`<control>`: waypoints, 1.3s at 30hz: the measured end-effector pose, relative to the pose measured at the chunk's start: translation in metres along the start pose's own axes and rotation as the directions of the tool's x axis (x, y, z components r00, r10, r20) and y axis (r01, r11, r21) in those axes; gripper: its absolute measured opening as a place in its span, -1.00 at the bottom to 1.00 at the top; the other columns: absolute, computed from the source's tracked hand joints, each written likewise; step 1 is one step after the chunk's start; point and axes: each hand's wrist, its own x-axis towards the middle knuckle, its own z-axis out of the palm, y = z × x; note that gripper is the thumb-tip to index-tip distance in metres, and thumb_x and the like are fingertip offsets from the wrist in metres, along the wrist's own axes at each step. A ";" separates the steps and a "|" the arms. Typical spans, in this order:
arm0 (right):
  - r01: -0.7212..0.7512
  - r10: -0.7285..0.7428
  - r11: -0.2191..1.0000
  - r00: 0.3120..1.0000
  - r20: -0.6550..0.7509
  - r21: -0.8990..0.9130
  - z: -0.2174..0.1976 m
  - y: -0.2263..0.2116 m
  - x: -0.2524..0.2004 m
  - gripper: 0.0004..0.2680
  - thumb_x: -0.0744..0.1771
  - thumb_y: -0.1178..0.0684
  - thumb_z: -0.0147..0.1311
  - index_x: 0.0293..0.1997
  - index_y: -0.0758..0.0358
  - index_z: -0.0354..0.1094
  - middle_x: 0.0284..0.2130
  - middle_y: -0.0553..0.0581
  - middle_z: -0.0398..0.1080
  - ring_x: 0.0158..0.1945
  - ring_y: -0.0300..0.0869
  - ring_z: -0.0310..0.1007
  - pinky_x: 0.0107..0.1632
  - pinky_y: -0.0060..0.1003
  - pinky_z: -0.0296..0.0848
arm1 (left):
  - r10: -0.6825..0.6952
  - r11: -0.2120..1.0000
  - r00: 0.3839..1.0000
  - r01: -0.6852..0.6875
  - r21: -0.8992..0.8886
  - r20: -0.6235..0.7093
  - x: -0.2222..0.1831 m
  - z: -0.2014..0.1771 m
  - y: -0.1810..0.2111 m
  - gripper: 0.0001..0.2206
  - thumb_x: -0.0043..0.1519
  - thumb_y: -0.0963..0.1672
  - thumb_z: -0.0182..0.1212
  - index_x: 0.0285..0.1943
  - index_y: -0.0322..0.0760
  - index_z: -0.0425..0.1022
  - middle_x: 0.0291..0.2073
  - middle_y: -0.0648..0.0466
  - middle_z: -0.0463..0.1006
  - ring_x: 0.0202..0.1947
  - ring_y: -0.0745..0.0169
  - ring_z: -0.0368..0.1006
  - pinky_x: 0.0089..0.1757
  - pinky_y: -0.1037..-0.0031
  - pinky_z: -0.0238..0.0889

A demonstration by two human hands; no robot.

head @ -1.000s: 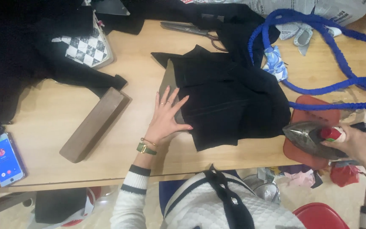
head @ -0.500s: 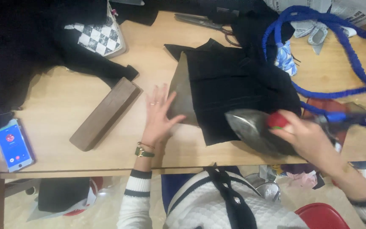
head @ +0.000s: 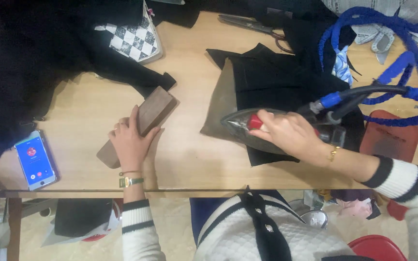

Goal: Ironing and pressing seams on black fabric components using a steam iron and a wooden clapper on a workbench.

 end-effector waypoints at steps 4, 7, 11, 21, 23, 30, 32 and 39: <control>0.042 -0.042 0.999 0.999 -0.018 -0.019 0.004 -0.009 0.012 -0.69 0.39 -0.36 -0.08 0.05 -0.02 0.28 -0.41 0.12 0.58 -0.33 -0.13 0.67 -0.14 -0.30 0.56 | -0.009 0.997 1.000 0.010 0.078 -0.014 0.010 0.009 -0.003 -0.14 0.10 0.40 0.10 0.47 0.02 0.33 -0.07 -0.10 0.55 -0.03 -0.12 0.52 0.03 -0.04 0.24; 0.039 -0.040 0.998 0.999 -0.009 -0.051 0.003 -0.006 0.004 -0.72 0.40 -0.33 -0.09 0.04 -0.03 0.28 -0.41 0.10 0.58 -0.32 -0.14 0.67 -0.15 -0.32 0.57 | -0.031 0.995 0.999 0.031 0.099 0.006 0.011 0.009 -0.003 -0.14 0.09 0.40 0.10 0.46 0.03 0.33 -0.08 -0.06 0.56 -0.05 -0.08 0.53 0.00 0.02 0.25; -0.049 0.053 0.993 0.998 0.041 -0.108 -0.003 0.009 -0.022 -0.69 0.40 -0.35 -0.14 0.04 0.01 0.27 -0.42 0.12 0.59 -0.32 -0.12 0.68 -0.12 -0.27 0.58 | -0.031 0.992 1.000 0.030 0.119 -0.001 0.009 0.011 -0.004 -0.15 0.11 0.40 0.10 0.46 0.00 0.34 -0.09 -0.07 0.56 -0.05 -0.06 0.51 0.01 0.05 0.24; -0.050 0.051 0.998 0.998 0.042 -0.027 -0.006 0.005 -0.018 -0.69 0.40 -0.34 -0.13 0.05 0.01 0.29 -0.39 0.17 0.58 -0.30 -0.06 0.68 -0.09 -0.21 0.59 | 0.010 0.989 0.997 0.002 0.145 -0.082 0.006 0.015 0.005 -0.16 0.15 0.37 0.12 0.45 -0.09 0.37 -0.10 -0.13 0.56 -0.04 -0.10 0.49 0.03 0.05 0.21; -0.027 0.029 0.999 0.999 0.036 -0.039 -0.007 0.003 -0.012 -0.70 0.41 -0.33 -0.15 0.03 0.03 0.28 -0.41 0.17 0.58 -0.32 -0.06 0.68 -0.10 -0.22 0.59 | 0.006 0.991 0.997 0.005 0.133 -0.080 0.006 0.014 0.005 -0.16 0.14 0.37 0.13 0.45 -0.10 0.36 -0.11 -0.14 0.56 -0.04 -0.12 0.49 0.03 0.05 0.21; 0.027 -0.028 1.000 0.999 -0.039 -0.002 -0.003 0.003 0.008 -0.69 0.41 -0.32 -0.13 -0.01 0.08 0.30 -0.42 0.21 0.57 -0.34 -0.04 0.67 -0.16 -0.18 0.59 | -0.005 0.993 0.996 0.015 0.114 -0.086 0.004 0.013 0.006 -0.14 0.12 0.37 0.16 0.45 -0.11 0.36 -0.08 -0.15 0.55 -0.01 -0.12 0.47 0.04 0.04 0.20; 0.039 -0.040 0.999 0.997 -0.069 -0.012 -0.004 0.003 0.016 -0.68 0.41 -0.33 -0.13 -0.01 0.08 0.30 -0.43 0.20 0.56 -0.34 -0.05 0.67 -0.16 -0.17 0.59 | -0.013 0.993 0.997 0.022 0.115 -0.082 0.005 0.011 0.008 -0.15 0.13 0.37 0.16 0.46 -0.11 0.36 -0.07 -0.14 0.56 -0.01 -0.11 0.47 0.05 0.06 0.20; 0.063 -0.065 0.997 0.996 -0.060 -0.041 -0.006 0.019 0.005 -0.69 0.40 -0.30 -0.07 0.01 0.12 0.32 -0.40 0.22 0.58 -0.30 -0.02 0.68 -0.13 -0.16 0.59 | -0.017 0.991 0.998 0.026 0.135 -0.062 0.002 0.012 0.006 -0.16 0.16 0.37 0.10 0.49 -0.08 0.32 -0.05 -0.11 0.54 0.01 -0.05 0.44 0.07 0.11 0.17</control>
